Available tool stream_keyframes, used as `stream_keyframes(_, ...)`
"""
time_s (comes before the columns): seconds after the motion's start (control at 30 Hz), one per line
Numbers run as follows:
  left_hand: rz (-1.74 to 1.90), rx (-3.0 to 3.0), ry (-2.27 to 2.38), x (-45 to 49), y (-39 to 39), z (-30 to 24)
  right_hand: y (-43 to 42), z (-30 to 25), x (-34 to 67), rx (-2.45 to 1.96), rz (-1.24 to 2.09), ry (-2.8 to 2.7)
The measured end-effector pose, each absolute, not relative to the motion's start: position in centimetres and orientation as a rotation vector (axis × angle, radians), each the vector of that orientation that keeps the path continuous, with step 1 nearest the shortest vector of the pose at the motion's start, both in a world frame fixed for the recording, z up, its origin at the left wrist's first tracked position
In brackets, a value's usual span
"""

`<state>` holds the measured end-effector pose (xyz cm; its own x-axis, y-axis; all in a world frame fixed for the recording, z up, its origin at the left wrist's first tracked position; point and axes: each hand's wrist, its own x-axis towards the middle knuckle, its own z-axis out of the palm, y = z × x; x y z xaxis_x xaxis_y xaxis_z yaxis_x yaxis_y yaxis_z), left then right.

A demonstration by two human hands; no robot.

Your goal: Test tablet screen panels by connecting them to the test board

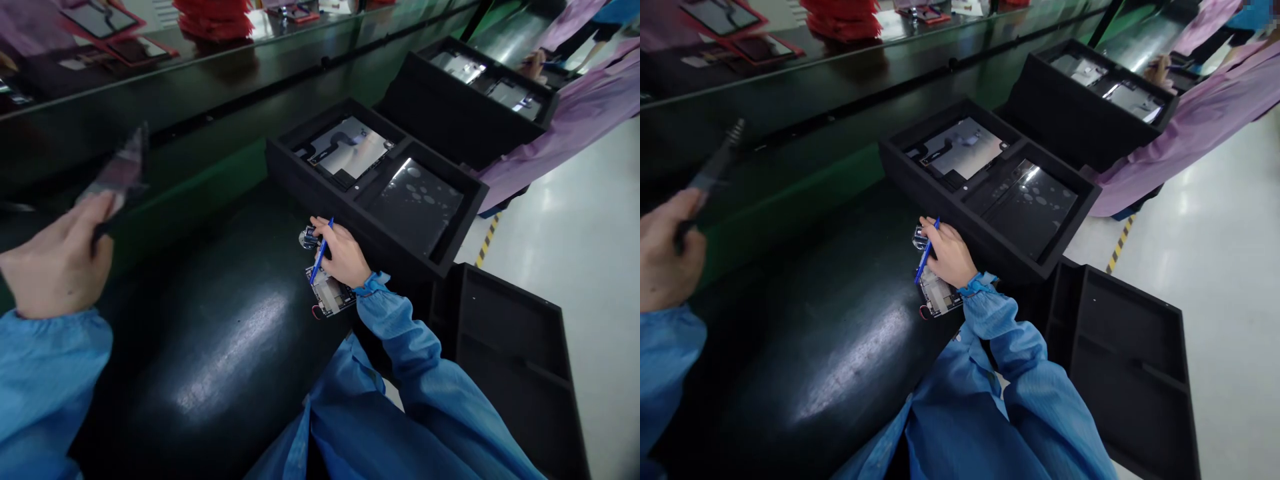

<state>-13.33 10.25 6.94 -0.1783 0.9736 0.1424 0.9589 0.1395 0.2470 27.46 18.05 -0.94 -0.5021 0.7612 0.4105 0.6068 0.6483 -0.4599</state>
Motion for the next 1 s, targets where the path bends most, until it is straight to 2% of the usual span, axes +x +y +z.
stream_keyframes(0.1, 0.208, 1.997, 2.487, -13.8, 13.1, 3.7, 18.5, -0.6, 27.3, -1.101, 0.265, -2.303)
stream_keyframes(0.23, -0.006, 1.971, 2.417, -16.3, 16.1, 0.7, 18.3, 0.4, 27.5, -1.085, 0.287, -2.302)
stream_keyframes(0.5, -0.276, 2.090, 2.126, -18.7, 18.7, 1.3, 12.3, -1.9, 30.7, -1.158, 0.403, -2.029)
stream_keyframes(0.57, -0.213, 2.187, 2.085, -16.3, 19.5, 2.6, 11.3, -3.1, 31.0, -1.208, 0.486, -1.902)
stream_keyframes(0.7, 0.296, 2.477, 1.963, -7.3, 22.2, 6.3, 10.6, -4.4, 30.8, -1.252, 0.646, -1.744)
stream_keyframes(0.8, 0.528, 2.566, 1.784, 0.0, 25.8, 9.3, 10.7, -4.7, 30.8, -1.285, 0.662, -1.719)
stream_keyframes(0.9, 0.492, 2.556, 1.677, 5.6, 30.3, 10.8, 10.7, -4.9, 30.9, -1.299, 0.653, -1.693)
stream_keyframes(1.0, 0.246, 2.461, 1.752, 9.2, 34.6, 10.2, 10.7, -5.1, 31.1, -1.313, 0.649, -1.662)
